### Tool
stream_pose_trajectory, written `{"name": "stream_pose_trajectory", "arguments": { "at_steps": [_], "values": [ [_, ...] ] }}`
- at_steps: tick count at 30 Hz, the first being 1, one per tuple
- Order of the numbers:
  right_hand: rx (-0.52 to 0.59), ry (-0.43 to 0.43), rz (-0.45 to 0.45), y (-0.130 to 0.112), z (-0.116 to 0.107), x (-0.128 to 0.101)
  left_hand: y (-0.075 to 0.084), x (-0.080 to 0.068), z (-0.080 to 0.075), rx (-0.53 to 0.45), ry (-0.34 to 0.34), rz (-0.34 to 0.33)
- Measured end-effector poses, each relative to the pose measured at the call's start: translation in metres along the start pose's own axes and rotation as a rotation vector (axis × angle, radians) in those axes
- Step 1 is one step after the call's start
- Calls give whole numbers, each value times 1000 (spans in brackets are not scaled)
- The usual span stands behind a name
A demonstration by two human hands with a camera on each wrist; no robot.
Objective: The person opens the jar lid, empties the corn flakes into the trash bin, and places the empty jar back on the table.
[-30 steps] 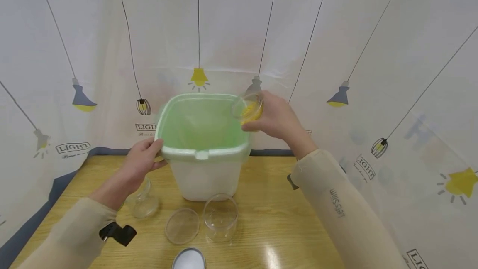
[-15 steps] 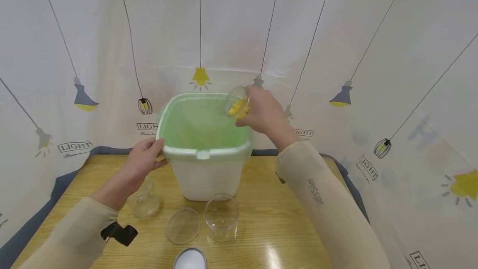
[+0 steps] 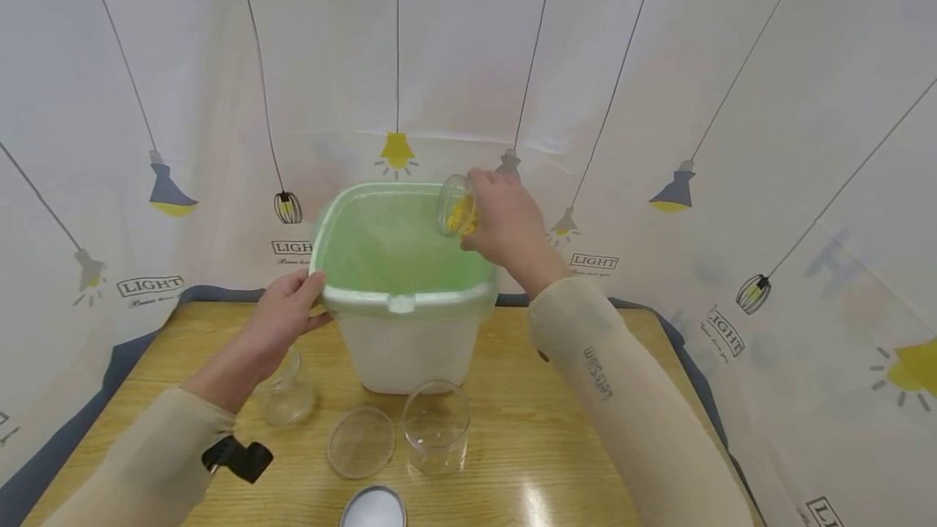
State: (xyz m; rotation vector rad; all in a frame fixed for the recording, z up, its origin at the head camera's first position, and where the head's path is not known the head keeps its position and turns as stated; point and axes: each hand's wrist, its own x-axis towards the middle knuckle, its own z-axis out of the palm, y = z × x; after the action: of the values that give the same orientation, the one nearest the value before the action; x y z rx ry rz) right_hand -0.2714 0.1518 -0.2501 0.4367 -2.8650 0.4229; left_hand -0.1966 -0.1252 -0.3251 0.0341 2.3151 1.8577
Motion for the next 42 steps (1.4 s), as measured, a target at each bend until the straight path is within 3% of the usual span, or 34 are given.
{"name": "stream_pose_trajectory", "arguments": {
  "at_steps": [23,42],
  "values": [
    [-140,-23,-67,-6,8,-1,-1,-1,0,9,-1,0],
    [-204,20,-134,-10,15,-2,-2,0,-1,10,-6,9]
  ]
}}
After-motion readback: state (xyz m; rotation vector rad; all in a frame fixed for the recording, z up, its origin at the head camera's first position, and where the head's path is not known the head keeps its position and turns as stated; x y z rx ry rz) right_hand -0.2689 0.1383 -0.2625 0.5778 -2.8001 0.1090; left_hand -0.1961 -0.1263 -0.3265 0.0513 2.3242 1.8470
